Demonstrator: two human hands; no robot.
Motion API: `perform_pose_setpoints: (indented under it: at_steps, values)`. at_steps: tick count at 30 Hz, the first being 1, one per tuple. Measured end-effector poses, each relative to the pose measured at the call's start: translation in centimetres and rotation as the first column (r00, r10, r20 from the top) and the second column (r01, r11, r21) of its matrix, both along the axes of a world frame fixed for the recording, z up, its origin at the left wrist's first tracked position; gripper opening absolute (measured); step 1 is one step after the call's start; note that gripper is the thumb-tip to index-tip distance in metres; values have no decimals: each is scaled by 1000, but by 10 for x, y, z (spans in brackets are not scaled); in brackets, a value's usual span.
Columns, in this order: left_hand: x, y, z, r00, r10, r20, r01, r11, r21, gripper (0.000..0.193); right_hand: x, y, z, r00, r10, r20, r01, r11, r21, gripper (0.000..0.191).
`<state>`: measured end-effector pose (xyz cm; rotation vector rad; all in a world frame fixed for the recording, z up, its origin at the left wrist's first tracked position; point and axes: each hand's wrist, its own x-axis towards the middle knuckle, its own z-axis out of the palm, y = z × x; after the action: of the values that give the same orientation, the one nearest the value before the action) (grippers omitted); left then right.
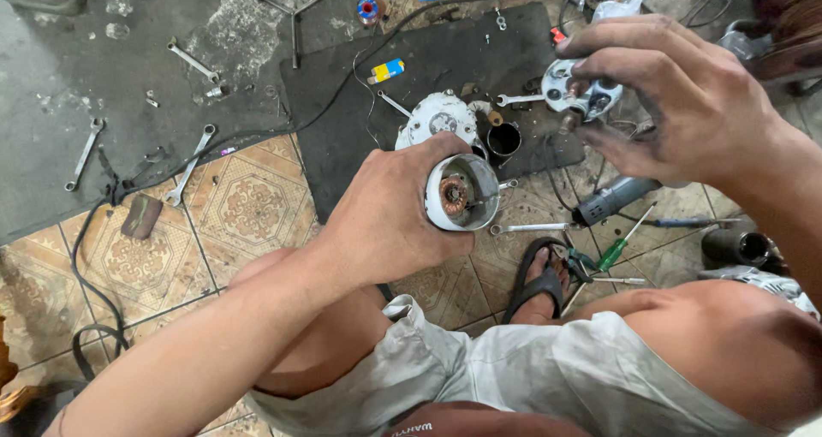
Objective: The person sits on the floor and uses a rotary tool to grind the surface of a motor component. They then pick up a cylindrical motor housing and insert the ground component into it, aligning the parts by hand.
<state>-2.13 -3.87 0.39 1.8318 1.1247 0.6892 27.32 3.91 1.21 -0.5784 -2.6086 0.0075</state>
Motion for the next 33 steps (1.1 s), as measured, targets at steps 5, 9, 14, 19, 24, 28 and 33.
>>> perform_pose_setpoints:
  at_steps: [5,9,14,19,24,28,33]
  values:
    - [-4,5,0,1000,9,-6,-9,1000,30,58,-28,-9,21,994,40,-98,-43,999,-28,59]
    - [-8,10,-3,999,4,35,-7,997,78,58,-36,-13,15,985,-25,-169,29,999,16,58]
    - [-3,13,-6,998,-20,67,13,994,105,60,-21,-18,21,987,-104,-118,124,978,171,52]
    - [4,15,-4,998,-27,57,20,991,130,60,-9,-24,28,978,-93,-186,107,992,64,50]
    - [17,13,-5,998,-38,42,27,971,237,59,0,-20,30,968,-16,-250,38,996,82,52]
    - [26,9,-3,998,-37,53,27,984,177,60,6,-30,32,974,-44,-222,69,992,105,49]
    - [36,6,3,999,-29,22,25,981,190,60,3,-38,43,971,-59,-231,87,990,113,48]
